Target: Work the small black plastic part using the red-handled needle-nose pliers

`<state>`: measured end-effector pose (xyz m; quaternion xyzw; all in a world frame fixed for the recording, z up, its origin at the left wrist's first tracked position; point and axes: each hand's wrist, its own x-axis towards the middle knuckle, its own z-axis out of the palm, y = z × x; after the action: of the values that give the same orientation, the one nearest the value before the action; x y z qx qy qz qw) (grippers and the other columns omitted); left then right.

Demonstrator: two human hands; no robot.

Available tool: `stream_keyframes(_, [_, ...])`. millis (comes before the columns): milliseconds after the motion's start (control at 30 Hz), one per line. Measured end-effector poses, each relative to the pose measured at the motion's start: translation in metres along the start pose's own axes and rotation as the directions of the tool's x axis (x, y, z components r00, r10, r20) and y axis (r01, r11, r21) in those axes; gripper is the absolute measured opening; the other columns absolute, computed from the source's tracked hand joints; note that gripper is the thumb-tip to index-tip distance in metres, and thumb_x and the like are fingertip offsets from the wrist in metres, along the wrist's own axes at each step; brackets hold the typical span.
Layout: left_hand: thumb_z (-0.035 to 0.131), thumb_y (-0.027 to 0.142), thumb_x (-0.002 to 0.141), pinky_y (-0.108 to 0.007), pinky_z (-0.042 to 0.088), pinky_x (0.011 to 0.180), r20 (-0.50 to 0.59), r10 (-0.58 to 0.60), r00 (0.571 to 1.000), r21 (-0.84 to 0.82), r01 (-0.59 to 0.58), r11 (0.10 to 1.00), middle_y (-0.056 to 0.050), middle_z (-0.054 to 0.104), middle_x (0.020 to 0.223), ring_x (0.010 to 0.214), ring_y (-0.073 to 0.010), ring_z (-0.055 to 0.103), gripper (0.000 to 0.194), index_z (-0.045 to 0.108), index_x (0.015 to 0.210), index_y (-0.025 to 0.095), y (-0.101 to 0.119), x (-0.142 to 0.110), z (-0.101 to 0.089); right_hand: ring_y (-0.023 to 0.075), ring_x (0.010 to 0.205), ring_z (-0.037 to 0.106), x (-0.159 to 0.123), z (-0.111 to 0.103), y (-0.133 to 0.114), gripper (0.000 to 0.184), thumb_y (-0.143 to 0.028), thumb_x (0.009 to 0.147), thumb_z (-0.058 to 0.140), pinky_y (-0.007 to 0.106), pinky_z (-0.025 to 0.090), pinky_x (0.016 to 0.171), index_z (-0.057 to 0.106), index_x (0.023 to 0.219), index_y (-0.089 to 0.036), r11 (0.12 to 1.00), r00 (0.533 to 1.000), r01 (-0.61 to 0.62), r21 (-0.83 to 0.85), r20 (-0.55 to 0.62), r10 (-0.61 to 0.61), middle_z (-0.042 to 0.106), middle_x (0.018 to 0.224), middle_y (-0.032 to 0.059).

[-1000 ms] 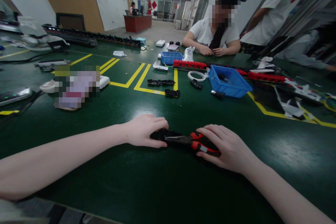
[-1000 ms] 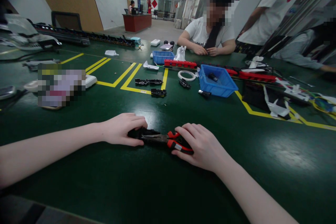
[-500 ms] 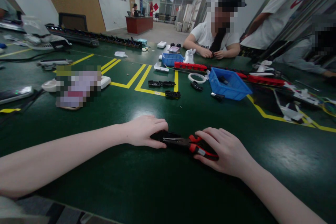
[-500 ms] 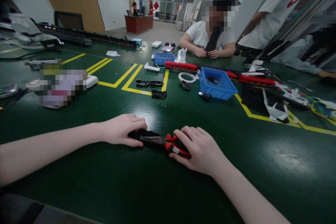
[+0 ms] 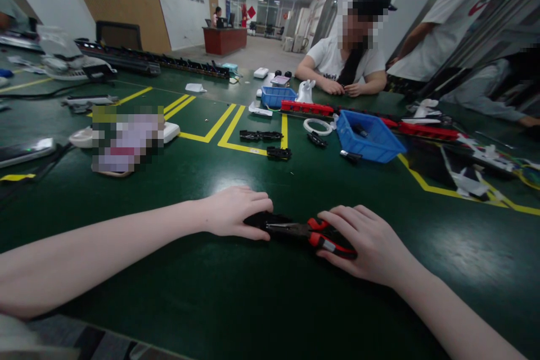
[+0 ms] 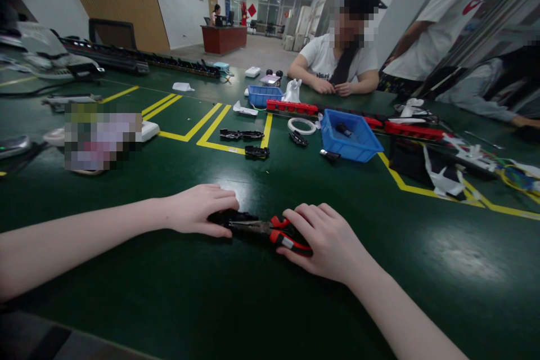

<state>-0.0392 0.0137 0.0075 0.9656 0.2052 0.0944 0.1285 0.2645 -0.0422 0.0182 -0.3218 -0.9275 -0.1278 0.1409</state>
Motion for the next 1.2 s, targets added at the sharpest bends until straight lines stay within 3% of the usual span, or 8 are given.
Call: stream_keyframes(1200, [0.052,0.052,0.092,-0.031,0.041,0.069,0.012,-0.016,1.0,0.013,0.016,1.0,-0.005,0.062,0.099,0.08,-0.0195,0.06,0.036,0.051,0.105,0.018,0.0009,0.0007,-0.0014,0.0216,0.08,0.063,0.0019,-0.0022,-0.0032,0.042,-0.044,0.084,0.06,0.035,0.047,0.07,0.06,0.112,-0.012,1.0,1.0,-0.019,-0.006,-0.009,0.018,0.069,0.098,0.0134])
